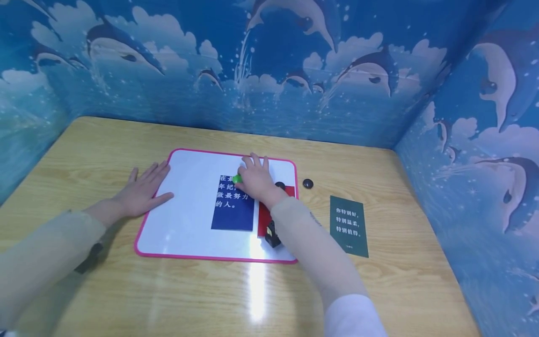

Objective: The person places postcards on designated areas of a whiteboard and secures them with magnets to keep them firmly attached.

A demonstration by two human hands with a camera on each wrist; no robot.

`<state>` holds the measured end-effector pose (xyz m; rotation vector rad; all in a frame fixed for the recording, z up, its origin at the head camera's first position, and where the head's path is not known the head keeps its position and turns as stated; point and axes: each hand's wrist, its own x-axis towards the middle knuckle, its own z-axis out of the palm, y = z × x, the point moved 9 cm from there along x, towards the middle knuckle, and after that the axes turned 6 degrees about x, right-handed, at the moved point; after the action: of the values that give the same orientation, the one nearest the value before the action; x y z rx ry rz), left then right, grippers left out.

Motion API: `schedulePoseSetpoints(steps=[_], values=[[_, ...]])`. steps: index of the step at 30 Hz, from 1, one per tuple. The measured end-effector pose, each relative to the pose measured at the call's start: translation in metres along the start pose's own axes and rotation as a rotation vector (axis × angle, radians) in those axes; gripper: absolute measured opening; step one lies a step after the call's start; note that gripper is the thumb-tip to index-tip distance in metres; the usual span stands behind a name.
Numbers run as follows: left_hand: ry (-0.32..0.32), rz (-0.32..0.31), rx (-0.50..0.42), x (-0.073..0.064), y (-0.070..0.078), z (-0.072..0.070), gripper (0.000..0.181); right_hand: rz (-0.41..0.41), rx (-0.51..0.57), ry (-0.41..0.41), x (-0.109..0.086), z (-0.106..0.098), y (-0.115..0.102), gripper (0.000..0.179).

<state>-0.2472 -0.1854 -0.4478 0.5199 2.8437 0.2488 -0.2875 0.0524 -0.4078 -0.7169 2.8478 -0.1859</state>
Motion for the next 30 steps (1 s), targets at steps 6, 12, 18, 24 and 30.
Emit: schedulePoseSetpoints(steps=[6, 12, 18, 24, 30], values=[[-0.007, 0.005, -0.002, 0.0, 0.002, -0.001, 0.088, -0.001, 0.01, 0.006, -0.001, -0.001, 0.001, 0.042], [-0.007, 0.005, 0.001, 0.0, 0.002, -0.001, 0.088, 0.006, 0.036, 0.016, -0.004, -0.002, 0.004, 0.06], [-0.017, 0.008, 0.001, 0.0, 0.003, -0.001, 0.089, 0.015, 0.055, 0.009, -0.009, -0.001, 0.009, 0.07], [-0.013, 0.002, -0.003, -0.001, 0.003, -0.002, 0.089, 0.038, 0.071, 0.017, -0.016, -0.004, 0.018, 0.071], [-0.009, -0.001, 0.0, -0.002, 0.004, -0.003, 0.088, 0.073, 0.1, 0.026, -0.025, -0.008, 0.033, 0.07]])
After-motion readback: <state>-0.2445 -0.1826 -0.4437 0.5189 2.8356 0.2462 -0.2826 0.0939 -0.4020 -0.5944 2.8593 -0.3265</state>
